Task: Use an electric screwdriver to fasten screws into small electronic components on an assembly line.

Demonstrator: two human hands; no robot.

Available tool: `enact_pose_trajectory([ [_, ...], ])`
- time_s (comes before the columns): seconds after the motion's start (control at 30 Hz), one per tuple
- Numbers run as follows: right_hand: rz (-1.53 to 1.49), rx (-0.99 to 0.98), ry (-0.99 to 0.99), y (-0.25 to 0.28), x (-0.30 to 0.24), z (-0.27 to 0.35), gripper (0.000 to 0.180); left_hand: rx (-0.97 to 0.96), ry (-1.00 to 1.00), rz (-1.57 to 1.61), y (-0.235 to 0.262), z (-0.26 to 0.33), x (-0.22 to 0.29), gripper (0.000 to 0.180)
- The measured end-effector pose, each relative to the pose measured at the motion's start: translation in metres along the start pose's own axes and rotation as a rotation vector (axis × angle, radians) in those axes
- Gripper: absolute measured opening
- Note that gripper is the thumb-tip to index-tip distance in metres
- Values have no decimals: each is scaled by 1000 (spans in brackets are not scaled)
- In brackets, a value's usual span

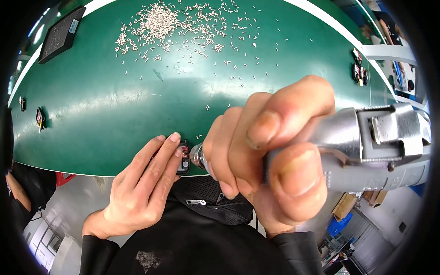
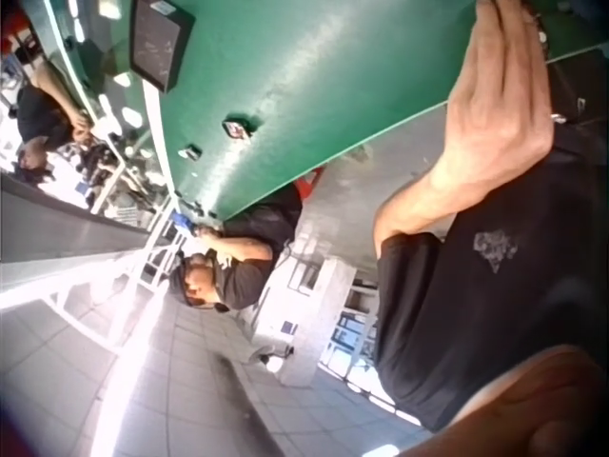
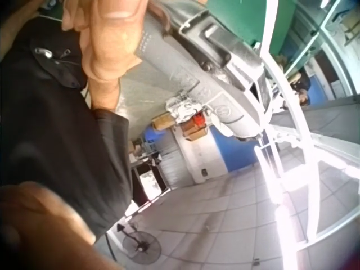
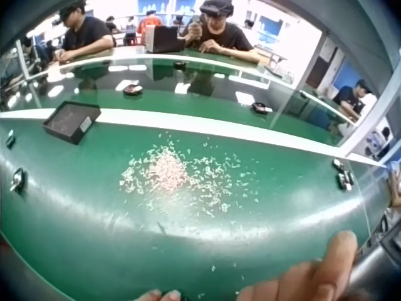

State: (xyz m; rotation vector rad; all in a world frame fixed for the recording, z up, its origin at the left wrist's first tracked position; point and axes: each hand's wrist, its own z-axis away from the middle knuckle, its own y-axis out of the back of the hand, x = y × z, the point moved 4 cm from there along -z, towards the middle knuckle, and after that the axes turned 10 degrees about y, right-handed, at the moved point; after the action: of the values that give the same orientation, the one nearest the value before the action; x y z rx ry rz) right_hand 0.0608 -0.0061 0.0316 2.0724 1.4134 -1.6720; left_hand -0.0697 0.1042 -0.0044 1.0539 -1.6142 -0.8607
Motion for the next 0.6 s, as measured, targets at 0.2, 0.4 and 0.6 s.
enact_pose_trajectory([
  [0.2, -50, 33, 19, 4, 16, 4, 24, -7, -4, -1, -2, 1, -1, 28],
  [0.4, 6, 6, -1, 3, 15, 3, 24, 1, -4, 12, -2, 1, -2, 27],
  [0.6, 181, -18, -34, -17, 13, -2, 25, 56, -52, -6, -1, 0, -1, 28],
])
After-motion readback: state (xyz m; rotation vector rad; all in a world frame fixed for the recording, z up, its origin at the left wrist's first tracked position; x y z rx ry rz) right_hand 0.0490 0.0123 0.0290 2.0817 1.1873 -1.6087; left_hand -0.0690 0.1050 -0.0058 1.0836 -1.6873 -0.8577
